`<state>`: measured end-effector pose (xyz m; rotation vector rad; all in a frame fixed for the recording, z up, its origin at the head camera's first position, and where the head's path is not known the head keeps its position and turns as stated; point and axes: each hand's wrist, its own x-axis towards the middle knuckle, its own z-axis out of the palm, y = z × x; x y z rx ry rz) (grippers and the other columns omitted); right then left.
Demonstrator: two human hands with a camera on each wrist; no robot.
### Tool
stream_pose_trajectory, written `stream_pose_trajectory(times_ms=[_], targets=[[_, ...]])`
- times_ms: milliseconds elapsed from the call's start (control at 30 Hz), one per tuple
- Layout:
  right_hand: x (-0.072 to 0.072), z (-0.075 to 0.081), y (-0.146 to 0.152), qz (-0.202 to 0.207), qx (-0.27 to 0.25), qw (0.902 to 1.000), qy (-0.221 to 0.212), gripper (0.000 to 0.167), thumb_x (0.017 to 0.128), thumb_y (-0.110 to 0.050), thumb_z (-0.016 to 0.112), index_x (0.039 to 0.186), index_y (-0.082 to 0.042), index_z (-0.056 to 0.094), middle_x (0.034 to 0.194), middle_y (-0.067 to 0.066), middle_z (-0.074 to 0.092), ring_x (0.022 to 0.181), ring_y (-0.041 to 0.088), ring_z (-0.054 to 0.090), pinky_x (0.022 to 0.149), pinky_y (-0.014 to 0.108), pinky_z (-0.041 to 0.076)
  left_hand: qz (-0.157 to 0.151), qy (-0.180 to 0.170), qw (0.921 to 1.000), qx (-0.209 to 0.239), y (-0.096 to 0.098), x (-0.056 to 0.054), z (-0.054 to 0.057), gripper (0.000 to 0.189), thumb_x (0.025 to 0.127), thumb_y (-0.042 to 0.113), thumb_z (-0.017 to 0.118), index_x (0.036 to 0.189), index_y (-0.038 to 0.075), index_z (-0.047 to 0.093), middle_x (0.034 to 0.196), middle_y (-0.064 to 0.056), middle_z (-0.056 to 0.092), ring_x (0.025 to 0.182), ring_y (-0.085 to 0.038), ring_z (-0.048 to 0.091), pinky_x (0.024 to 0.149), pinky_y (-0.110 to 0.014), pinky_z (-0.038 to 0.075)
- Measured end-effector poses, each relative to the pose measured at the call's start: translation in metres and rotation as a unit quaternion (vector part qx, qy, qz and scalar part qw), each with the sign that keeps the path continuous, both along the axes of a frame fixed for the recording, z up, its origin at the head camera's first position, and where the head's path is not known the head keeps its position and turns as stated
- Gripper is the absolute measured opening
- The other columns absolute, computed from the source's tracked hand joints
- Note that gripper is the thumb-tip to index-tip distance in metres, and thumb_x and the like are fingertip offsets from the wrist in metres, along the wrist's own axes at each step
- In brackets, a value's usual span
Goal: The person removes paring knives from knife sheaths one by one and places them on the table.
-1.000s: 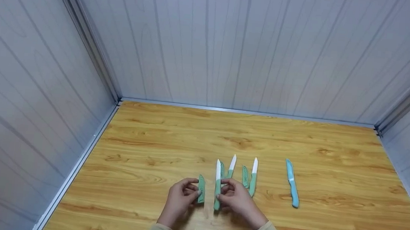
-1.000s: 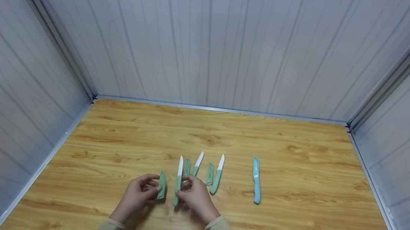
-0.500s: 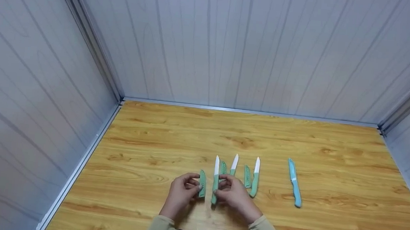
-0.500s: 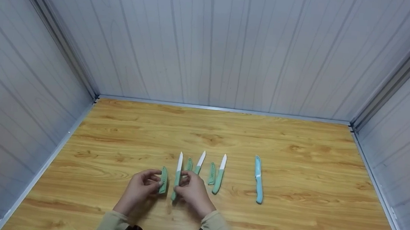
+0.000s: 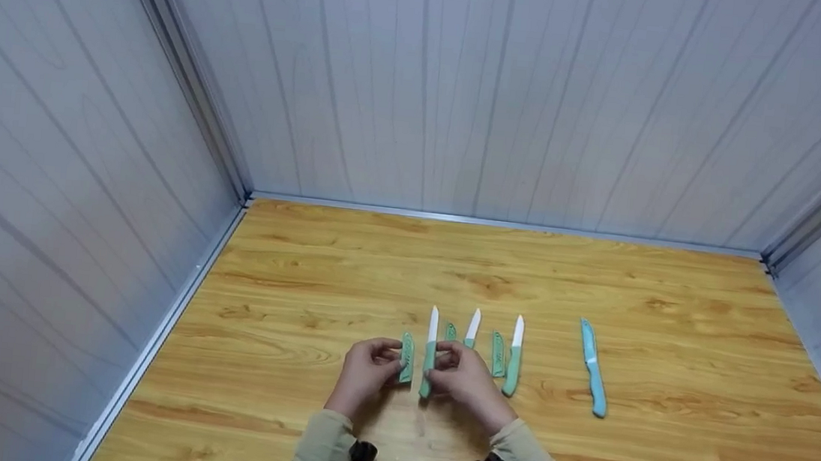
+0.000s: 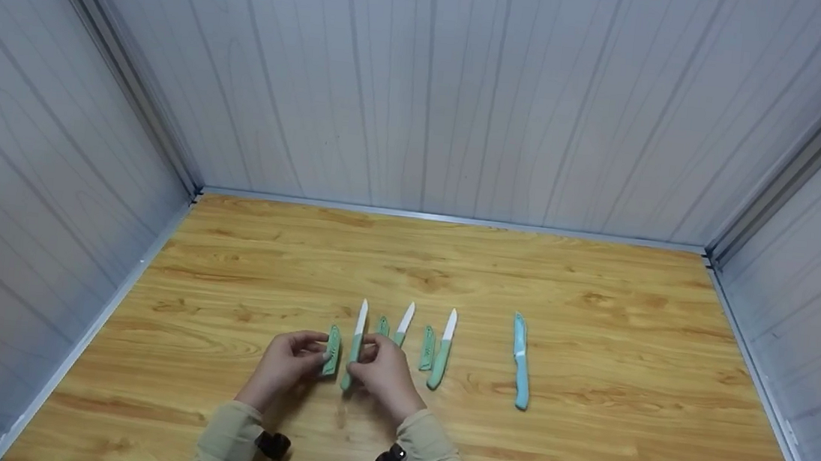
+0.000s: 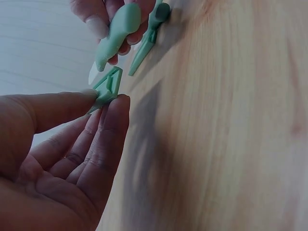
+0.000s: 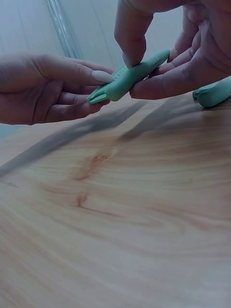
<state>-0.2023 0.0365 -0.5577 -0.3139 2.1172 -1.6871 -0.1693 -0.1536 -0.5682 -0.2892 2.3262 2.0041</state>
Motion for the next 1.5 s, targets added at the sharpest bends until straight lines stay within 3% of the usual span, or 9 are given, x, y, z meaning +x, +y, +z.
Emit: stream_pose_trajectory(times_ms=[267, 567, 867, 1000, 1300, 1500], targets=[[-0.007, -0.001, -0.006, -0.01, 0.016, 0.9998, -0.005, 0.048, 0.082, -0.003, 0.07, 0.124, 0.008, 0.05, 0.096, 0.013, 0.064, 0.083, 0.021, 0.063, 0.071, 0.033, 0.055, 0.017, -0.009, 0.9998, -0.011, 0.002, -0.012, -0.002, 0.019, 0.086, -0.003, 0.066, 0.105, -0.006, 0.067, 0.09, -0.012, 0.068, 0.078, -0.017, 0.064, 0.067, -0.029, 0.055], [-0.009, -0.003, -0.007, -0.022, 0.019, 0.9994, -0.02, 0.046, 0.083, -0.002, 0.07, 0.123, 0.009, 0.051, 0.099, 0.013, 0.064, 0.088, 0.021, 0.062, 0.074, 0.033, 0.055, 0.032, -0.018, 0.9989, -0.03, 0.002, -0.019, -0.005, 0.016, 0.085, -0.001, 0.068, 0.101, -0.005, 0.07, 0.088, -0.012, 0.07, 0.08, -0.016, 0.065, 0.068, -0.028, 0.055], [-0.01, -0.004, -0.009, -0.032, 0.002, 0.9987, -0.04, 0.042, 0.083, 0.001, 0.069, 0.121, 0.01, 0.052, 0.1, 0.015, 0.065, 0.089, 0.02, 0.063, 0.072, 0.034, 0.056, 0.041, -0.044, 0.9973, 0.041, -0.001, -0.021, -0.003, 0.019, 0.084, -0.004, 0.069, 0.103, -0.009, 0.068, 0.089, -0.016, 0.069, 0.078, -0.021, 0.067, 0.068, -0.032, 0.057], [-0.01, -0.005, -0.011, -0.036, 0.0, 0.9984, -0.044, 0.042, 0.083, 0.001, 0.069, 0.12, 0.011, 0.052, 0.099, 0.015, 0.065, 0.086, 0.021, 0.064, 0.072, 0.034, 0.056, 0.043, -0.055, 0.9963, 0.05, -0.001, -0.022, -0.002, 0.021, 0.083, -0.004, 0.07, 0.103, -0.009, 0.068, 0.09, -0.017, 0.069, 0.079, -0.022, 0.068, 0.068, -0.031, 0.057], [-0.01, -0.004, -0.015, -0.042, 0.0, 0.9981, -0.045, 0.043, 0.082, 0.003, 0.067, 0.121, 0.014, 0.051, 0.097, 0.018, 0.064, 0.08, 0.021, 0.065, 0.069, 0.035, 0.057, 0.048, -0.065, 0.9959, 0.039, -0.001, -0.024, 0.002, 0.019, 0.082, -0.005, 0.07, 0.101, -0.009, 0.069, 0.09, -0.017, 0.069, 0.077, -0.022, 0.068, 0.067, -0.031, 0.057], [-0.009, -0.002, -0.018, -0.052, 0.023, 0.9983, -0.016, 0.044, 0.079, 0.002, 0.069, 0.118, 0.015, 0.053, 0.09, 0.014, 0.064, 0.075, 0.019, 0.065, 0.065, 0.033, 0.057, 0.054, -0.055, 0.9968, -0.02, 0.002, -0.025, 0.005, 0.014, 0.081, -0.002, 0.071, 0.095, -0.007, 0.071, 0.084, -0.013, 0.069, 0.071, -0.019, 0.067, 0.063, -0.031, 0.056]])
